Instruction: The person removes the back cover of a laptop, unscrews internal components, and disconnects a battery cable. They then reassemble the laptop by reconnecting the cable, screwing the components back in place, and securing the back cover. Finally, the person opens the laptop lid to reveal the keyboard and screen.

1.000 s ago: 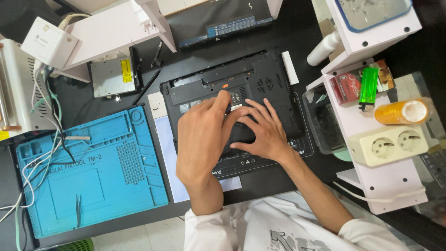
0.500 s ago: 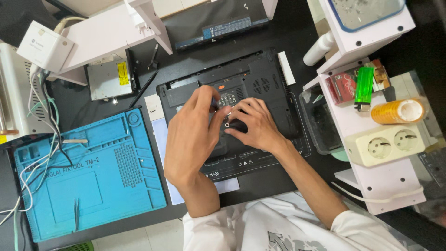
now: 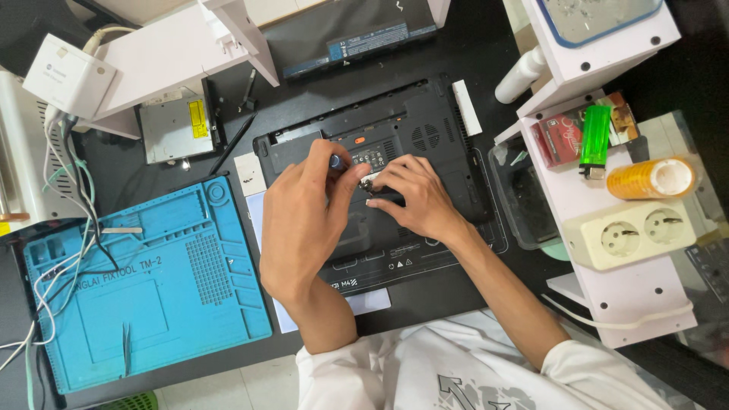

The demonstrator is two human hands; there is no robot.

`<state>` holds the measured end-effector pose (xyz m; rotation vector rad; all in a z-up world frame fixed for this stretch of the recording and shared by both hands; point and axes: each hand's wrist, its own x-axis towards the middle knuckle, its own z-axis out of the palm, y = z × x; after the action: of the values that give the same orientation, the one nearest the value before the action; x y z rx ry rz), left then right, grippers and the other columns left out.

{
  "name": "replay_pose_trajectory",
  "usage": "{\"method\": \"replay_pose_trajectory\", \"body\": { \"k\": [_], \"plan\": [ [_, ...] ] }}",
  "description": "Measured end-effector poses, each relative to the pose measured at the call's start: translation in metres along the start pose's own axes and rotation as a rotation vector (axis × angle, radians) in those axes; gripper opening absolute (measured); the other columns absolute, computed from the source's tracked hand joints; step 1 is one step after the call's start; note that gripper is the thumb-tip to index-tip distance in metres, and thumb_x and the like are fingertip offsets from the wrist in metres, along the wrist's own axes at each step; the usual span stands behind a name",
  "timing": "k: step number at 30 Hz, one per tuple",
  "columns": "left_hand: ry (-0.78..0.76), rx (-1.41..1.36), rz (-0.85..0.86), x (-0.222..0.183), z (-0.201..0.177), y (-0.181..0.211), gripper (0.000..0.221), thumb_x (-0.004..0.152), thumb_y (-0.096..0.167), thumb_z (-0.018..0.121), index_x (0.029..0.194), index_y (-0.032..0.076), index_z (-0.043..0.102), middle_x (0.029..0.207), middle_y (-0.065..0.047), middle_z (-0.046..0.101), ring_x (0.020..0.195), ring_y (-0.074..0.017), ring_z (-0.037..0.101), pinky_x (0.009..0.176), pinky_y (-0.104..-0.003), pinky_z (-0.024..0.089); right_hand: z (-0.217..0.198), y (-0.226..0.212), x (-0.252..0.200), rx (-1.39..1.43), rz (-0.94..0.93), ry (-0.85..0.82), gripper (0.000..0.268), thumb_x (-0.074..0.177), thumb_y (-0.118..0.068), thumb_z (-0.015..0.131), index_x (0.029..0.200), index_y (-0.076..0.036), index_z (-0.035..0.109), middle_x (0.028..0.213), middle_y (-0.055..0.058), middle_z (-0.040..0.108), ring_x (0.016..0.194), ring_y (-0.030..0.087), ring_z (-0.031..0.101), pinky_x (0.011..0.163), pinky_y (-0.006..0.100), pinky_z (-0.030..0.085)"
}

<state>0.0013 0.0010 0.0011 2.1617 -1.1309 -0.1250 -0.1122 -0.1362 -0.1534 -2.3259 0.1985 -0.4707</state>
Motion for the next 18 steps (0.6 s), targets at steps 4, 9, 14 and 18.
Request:
{"method": "replay_pose_trajectory", "body": {
  "k": [4, 9, 14, 18],
  "plan": [
    [0.006, 0.0, 0.018, 0.0005, 0.0024, 0.0008, 0.024, 0.097, 0.023, 0.075, 0.099, 0.004, 0.059, 0.077, -0.01, 0.069, 0.068, -0.0295, 0.062, 0.063, -0.042, 0.047, 0.0012, 0.0021, -0.0005, 0.036, 0.007, 0.02, 0.015, 0.086, -0.02, 0.08, 0.093, -0.008, 0.075, 0.095, 0.0, 0.073, 0.107, 0.022, 0.064, 0.103, 0.041, 0.044],
    [0.033, -0.006, -0.001, -0.0007, -0.0001, 0.0013, 0.022, 0.099, 0.022, 0.072, 0.1, 0.004, 0.059, 0.077, -0.01, 0.069, 0.068, -0.029, 0.064, 0.063, -0.042, 0.048, 0.0004, 0.0013, -0.0016, 0.108, -0.007, 0.084, 0.011, 0.09, -0.011, 0.075, 0.099, -0.007, 0.076, 0.098, 0.002, 0.074, 0.103, 0.022, 0.067, 0.101, 0.04, 0.045],
    [0.007, 0.014, -0.045, 0.0002, -0.0012, -0.0029, 0.02, 0.099, 0.021, 0.071, 0.101, 0.004, 0.06, 0.076, -0.011, 0.069, 0.07, -0.0304, 0.067, 0.063, -0.042, 0.049, -0.0027, 0.0012, -0.001, 0.262, 0.064, 0.159, 0.02, 0.097, -0.004, 0.067, 0.115, -0.007, 0.075, 0.105, 0.005, 0.078, 0.101, 0.021, 0.074, 0.102, 0.038, 0.049],
    [0.008, -0.093, 0.041, 0.0048, 0.0047, -0.0038, 0.018, 0.101, 0.019, 0.068, 0.104, 0.004, 0.058, 0.085, -0.012, 0.072, 0.077, -0.0311, 0.071, 0.064, -0.042, 0.051, -0.0057, 0.0003, -0.0026, 0.413, 0.2, 0.169, 0.026, 0.1, -0.006, 0.064, 0.126, -0.005, 0.067, 0.115, 0.01, 0.078, 0.113, 0.021, 0.074, 0.103, 0.034, 0.054]
  ]
}}
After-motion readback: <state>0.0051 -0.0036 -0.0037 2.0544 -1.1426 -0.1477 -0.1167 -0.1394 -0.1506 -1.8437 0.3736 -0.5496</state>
